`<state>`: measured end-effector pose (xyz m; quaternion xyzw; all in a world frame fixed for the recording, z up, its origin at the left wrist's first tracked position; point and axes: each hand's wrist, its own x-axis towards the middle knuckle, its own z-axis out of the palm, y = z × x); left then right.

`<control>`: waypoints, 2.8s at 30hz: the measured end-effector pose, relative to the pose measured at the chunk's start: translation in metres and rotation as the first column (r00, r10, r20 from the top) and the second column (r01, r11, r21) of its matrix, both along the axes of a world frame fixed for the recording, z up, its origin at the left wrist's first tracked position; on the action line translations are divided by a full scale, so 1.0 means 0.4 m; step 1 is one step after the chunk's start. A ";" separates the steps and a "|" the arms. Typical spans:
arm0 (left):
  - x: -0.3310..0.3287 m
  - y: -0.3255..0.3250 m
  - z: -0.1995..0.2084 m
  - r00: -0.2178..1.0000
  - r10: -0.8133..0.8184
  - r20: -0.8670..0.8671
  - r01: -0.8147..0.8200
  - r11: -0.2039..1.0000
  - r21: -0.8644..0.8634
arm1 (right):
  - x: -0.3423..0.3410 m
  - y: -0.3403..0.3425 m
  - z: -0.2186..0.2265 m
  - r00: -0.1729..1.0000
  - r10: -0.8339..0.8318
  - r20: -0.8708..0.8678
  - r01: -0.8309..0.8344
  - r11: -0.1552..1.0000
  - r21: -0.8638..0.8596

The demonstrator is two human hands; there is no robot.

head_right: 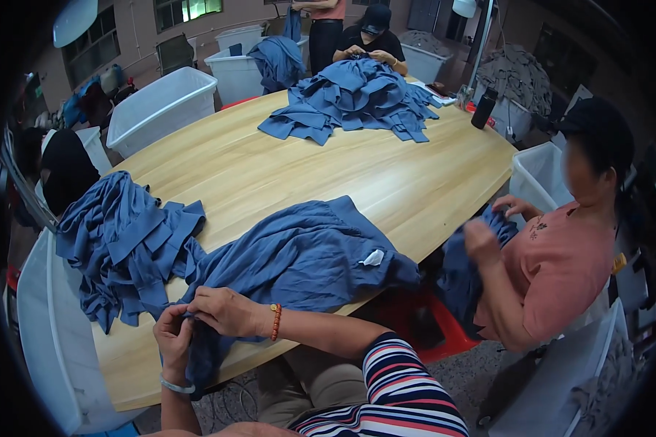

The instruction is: Inspecting blue fabric garments for loose threads and cutting them off using scissors.

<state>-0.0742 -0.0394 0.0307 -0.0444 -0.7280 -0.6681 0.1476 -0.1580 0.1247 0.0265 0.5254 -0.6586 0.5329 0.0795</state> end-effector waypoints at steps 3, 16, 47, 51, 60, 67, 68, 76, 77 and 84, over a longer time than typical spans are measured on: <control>0.006 -0.025 -0.014 0.998 -0.054 0.043 0.049 0.993 0.112 | 0.000 0.002 0.001 0.999 -0.014 0.050 0.017 0.999 -0.044; 0.013 -0.052 0.010 0.968 -0.166 0.190 0.150 0.984 0.094 | 0.000 0.012 -0.028 0.989 0.032 0.147 -0.050 0.992 0.119; 0.020 0.022 -0.064 0.984 0.178 0.026 -0.172 0.972 -0.158 | 0.032 0.005 -0.027 0.930 -0.255 -0.265 0.295 0.947 0.126; 0.021 -0.030 -0.062 0.966 0.099 0.237 -0.049 0.977 -0.209 | 0.009 0.033 -0.036 0.975 -0.194 -0.111 0.206 0.972 0.114; 0.038 -0.050 -0.042 0.966 0.154 0.210 -0.108 0.970 -0.216 | 0.038 -0.006 -0.022 0.956 -0.293 0.029 0.267 0.904 0.333; 0.050 -0.033 -0.011 0.985 0.128 0.119 -0.084 0.943 -0.321 | 0.045 -0.046 -0.018 0.951 -0.096 0.295 0.026 0.973 0.231; 0.054 -0.028 -0.007 0.986 0.116 0.118 -0.070 0.939 -0.337 | 0.042 -0.043 -0.019 0.956 -0.090 0.280 0.029 0.976 0.216; 0.049 0.001 0.007 0.981 0.190 0.045 -0.140 0.845 -0.515 | 0.047 -0.038 -0.002 0.963 -0.094 0.253 0.021 0.961 0.275; 0.046 -0.001 0.008 0.982 0.173 0.076 -0.107 0.840 -0.533 | 0.049 -0.036 0.003 0.963 -0.092 0.255 0.020 0.963 0.270; 0.026 -0.008 0.004 0.965 0.127 -0.229 -0.259 0.595 -0.761 | 0.064 -0.033 0.010 0.989 -0.060 0.134 0.037 0.986 0.165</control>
